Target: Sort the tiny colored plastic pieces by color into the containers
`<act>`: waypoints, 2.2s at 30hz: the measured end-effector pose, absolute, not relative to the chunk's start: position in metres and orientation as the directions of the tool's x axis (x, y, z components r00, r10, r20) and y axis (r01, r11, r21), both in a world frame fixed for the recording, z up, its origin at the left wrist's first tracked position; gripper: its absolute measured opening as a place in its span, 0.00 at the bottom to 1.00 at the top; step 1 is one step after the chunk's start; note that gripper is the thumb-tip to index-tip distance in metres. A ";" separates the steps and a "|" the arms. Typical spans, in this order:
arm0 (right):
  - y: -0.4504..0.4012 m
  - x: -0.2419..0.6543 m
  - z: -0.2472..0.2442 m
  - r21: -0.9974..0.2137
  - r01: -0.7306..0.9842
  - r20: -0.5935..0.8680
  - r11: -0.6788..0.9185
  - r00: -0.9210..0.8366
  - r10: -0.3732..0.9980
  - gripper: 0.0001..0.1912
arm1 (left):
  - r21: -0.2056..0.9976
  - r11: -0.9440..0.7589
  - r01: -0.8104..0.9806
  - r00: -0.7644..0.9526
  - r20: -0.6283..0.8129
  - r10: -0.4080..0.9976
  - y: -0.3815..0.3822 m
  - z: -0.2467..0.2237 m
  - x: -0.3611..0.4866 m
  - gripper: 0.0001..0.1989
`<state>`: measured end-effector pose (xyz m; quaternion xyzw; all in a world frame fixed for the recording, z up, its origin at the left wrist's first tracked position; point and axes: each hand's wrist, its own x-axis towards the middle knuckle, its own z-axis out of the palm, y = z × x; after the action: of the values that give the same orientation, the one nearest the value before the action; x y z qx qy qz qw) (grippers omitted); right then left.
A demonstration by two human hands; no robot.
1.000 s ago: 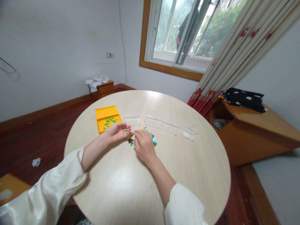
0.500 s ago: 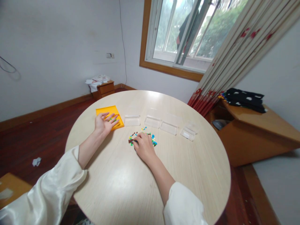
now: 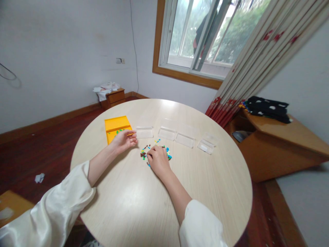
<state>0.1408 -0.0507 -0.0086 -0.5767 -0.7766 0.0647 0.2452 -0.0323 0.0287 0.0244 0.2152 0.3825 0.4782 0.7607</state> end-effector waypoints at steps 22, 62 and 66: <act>-0.051 0.137 -0.002 -0.365 0.885 0.254 0.289 -0.204 0.946 0.08 | 0.713 0.498 -0.493 0.293 -0.403 0.867 0.026 0.026 -0.031 0.05; -0.060 0.131 0.009 -0.373 0.836 0.584 0.402 -0.125 0.802 0.11 | 0.562 0.758 -0.331 0.641 -0.455 0.618 0.012 0.022 -0.021 0.14; -0.062 0.134 0.013 -0.381 0.830 0.541 0.406 -0.156 0.827 0.08 | 0.556 0.601 -0.574 0.432 -0.418 0.799 0.021 0.028 -0.026 0.09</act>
<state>0.1343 -0.0618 0.0128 -0.5450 -0.7602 -0.0027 0.3536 -0.0263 0.0207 0.0278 0.1675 0.3357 0.4139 0.8294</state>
